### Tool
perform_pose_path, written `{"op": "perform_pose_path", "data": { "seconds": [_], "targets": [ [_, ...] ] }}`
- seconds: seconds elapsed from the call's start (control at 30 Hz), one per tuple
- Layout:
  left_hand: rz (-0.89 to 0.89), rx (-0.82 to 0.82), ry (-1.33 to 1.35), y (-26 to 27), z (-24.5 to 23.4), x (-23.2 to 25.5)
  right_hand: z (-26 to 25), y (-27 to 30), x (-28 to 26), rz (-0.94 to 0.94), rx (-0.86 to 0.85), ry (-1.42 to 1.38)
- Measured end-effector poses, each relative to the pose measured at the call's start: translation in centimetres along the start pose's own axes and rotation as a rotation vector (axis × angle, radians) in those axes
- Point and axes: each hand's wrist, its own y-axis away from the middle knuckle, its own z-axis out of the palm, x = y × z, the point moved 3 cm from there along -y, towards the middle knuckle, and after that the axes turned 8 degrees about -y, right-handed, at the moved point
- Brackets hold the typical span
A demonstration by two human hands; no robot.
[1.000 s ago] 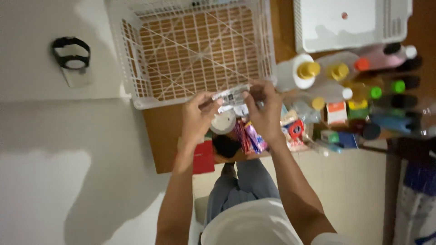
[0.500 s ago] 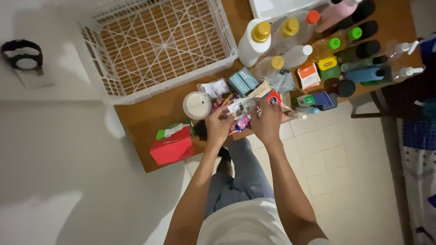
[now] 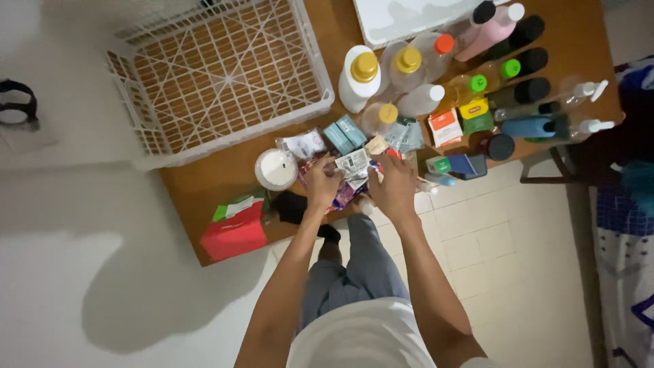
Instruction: The person sorts laundry supplies on a table, picking up small packets and bottles, wiping them with a black cloth, and placing them into a white plastic basket. The person handles multiple items one at a time, including detergent bottles and sachets, and arranges them in the basket.
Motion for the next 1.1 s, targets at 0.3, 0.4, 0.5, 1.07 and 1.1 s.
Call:
{"op": "perform_pose_path", "data": {
  "seconds": [0.3, 0.4, 0.5, 1.07, 1.1],
  "targets": [
    [0.189, 0.147, -0.164, 0.9, -2.9, 5.3, -8.3, -3.3, -5.9, -0.126, 0.075, -0.223],
    [0.365, 0.168, -0.249, 1.5, -4.5, 8.6, -10.1, -6.8, -7.3, -0.256, 0.154, -0.163],
    [0.167, 0.158, -0.179, 1.5, -6.4, 13.0, -10.0, -11.1, -8.2, -0.245, 0.135, -0.061],
    [0.495, 0.148, -0.49, -8.2, -8.0, 25.1, -6.1, -19.3, -6.6, -0.364, -0.007, 0.121],
    [0.484, 0.12, -0.508, -8.5, -7.8, 25.2, -6.2, -19.4, -6.7, -0.385, 0.005, 0.099]
  ]
}}
